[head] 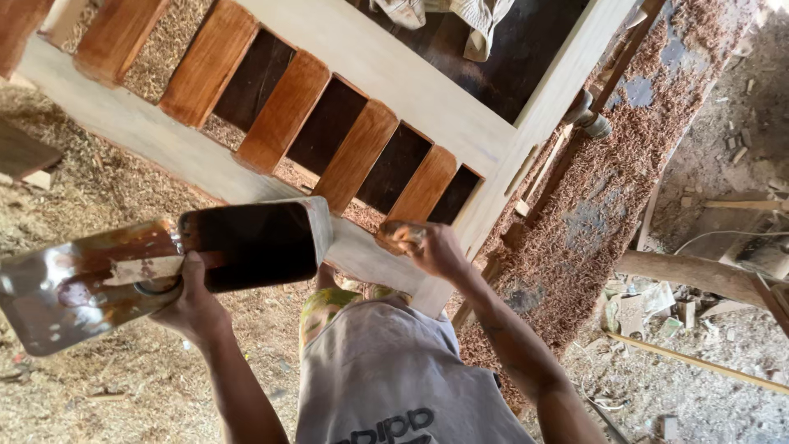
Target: The person walks to a wooden chair frame and applies a dark wood stain to the slats and frame using a brush and a paint can. The person systematically coats the vertical slats and horizontal rails of the chair.
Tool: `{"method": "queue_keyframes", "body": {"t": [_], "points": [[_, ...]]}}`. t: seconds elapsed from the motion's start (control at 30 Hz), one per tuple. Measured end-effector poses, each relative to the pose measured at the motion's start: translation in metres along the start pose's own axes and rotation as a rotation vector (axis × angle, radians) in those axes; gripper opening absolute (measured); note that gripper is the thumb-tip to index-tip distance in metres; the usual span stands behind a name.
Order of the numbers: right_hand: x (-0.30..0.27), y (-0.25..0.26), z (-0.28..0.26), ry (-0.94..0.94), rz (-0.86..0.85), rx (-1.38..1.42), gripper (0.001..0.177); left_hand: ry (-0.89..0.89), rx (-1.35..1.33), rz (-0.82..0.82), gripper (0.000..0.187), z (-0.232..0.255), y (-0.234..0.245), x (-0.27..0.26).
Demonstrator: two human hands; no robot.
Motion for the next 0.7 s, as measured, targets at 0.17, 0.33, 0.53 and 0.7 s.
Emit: {"method": "queue_keyframes", "body": {"t": [0.17, 0.33, 0.53, 0.7], "points": [[0.036, 0.051, 0.055, -0.254, -0.045, -0.096, 0.017, -0.007, 0.065, 0.026, 0.085, 0.005, 0.002, 0.003], [0.071, 0.132, 0.103, 0.037, 0.380, -0.281, 0.009, -0.022, -0.007, -0.036, 0.084, 0.006, -0.004, 0.001], [0.018, 0.083, 0.092, -0.006, 0.423, -0.348, 0.009, -0.021, 0.010, 0.002, 0.083, 0.007, 0.001, 0.001], [0.008, 0.064, 0.083, 0.188, 0.492, -0.234, 0.009, -0.068, -0.016, -0.074, 0.074, 0.007, -0.003, 0.003]]}}
Point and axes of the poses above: each hand's wrist, its own x-axis towards the middle knuckle, its own y-axis out of the back of the hand, z = x × y, the point moved 5 cm from there along x, towards the middle knuckle, and after that the axes turned 14 degrees about y, right-handed, at the moved point
